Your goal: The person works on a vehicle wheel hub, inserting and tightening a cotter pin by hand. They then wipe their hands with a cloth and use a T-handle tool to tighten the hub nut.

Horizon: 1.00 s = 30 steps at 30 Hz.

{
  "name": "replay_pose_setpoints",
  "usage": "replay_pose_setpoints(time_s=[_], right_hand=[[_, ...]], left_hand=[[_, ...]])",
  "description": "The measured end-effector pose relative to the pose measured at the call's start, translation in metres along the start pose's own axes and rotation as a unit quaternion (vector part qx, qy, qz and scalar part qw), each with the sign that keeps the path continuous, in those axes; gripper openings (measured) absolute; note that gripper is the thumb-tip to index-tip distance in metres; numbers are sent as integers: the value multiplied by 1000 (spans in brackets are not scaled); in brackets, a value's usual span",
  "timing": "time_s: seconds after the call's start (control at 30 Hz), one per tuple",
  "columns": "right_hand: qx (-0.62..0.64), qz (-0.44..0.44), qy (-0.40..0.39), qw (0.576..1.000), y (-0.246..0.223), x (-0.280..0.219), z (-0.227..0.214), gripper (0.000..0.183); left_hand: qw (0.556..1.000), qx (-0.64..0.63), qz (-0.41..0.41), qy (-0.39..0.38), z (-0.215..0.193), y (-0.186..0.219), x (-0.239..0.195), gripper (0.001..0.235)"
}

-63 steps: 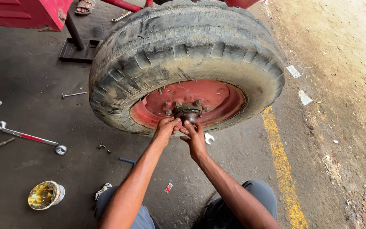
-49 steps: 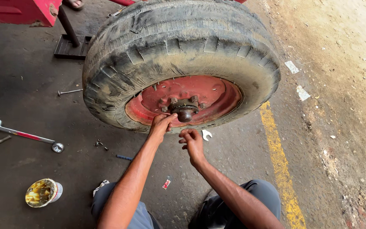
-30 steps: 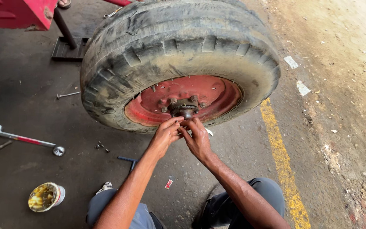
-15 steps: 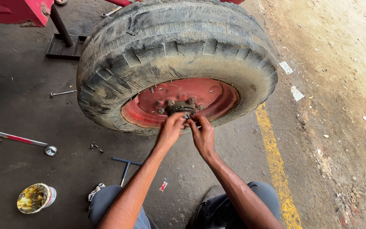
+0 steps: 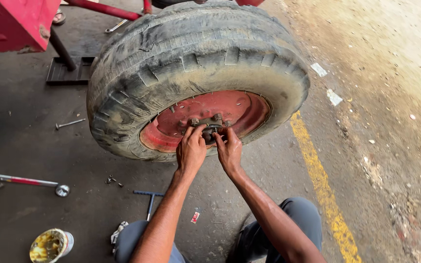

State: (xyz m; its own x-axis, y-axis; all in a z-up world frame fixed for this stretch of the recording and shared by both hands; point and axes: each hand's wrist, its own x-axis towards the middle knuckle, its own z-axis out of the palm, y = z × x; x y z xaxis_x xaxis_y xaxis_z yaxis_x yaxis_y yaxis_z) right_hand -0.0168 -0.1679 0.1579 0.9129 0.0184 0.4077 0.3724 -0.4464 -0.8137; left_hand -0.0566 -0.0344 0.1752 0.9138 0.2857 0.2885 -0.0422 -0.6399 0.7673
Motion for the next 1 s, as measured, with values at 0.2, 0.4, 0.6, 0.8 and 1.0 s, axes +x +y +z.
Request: replay_pose_setpoints(time_s=[0.2, 0.4, 0.6, 0.8, 1.0], right_hand=[[48, 161, 66, 984, 7, -5, 21, 23], [134, 207, 90, 965, 22, -7, 38, 31], [4, 142, 120, 983, 19, -5, 41, 29], [-87, 113, 80, 987, 20, -6, 41, 32], [-116, 9, 34, 993, 3, -7, 23, 33]], left_hand=[[998, -56, 2, 24, 0, -3, -3, 31], [996, -78, -13, 32, 1, -8, -3, 26], [993, -111, -21, 24, 7, -12, -4, 25], [994, -107, -28, 18, 7, -7, -3, 25], [994, -105, -36, -10, 4, -9, -4, 26]])
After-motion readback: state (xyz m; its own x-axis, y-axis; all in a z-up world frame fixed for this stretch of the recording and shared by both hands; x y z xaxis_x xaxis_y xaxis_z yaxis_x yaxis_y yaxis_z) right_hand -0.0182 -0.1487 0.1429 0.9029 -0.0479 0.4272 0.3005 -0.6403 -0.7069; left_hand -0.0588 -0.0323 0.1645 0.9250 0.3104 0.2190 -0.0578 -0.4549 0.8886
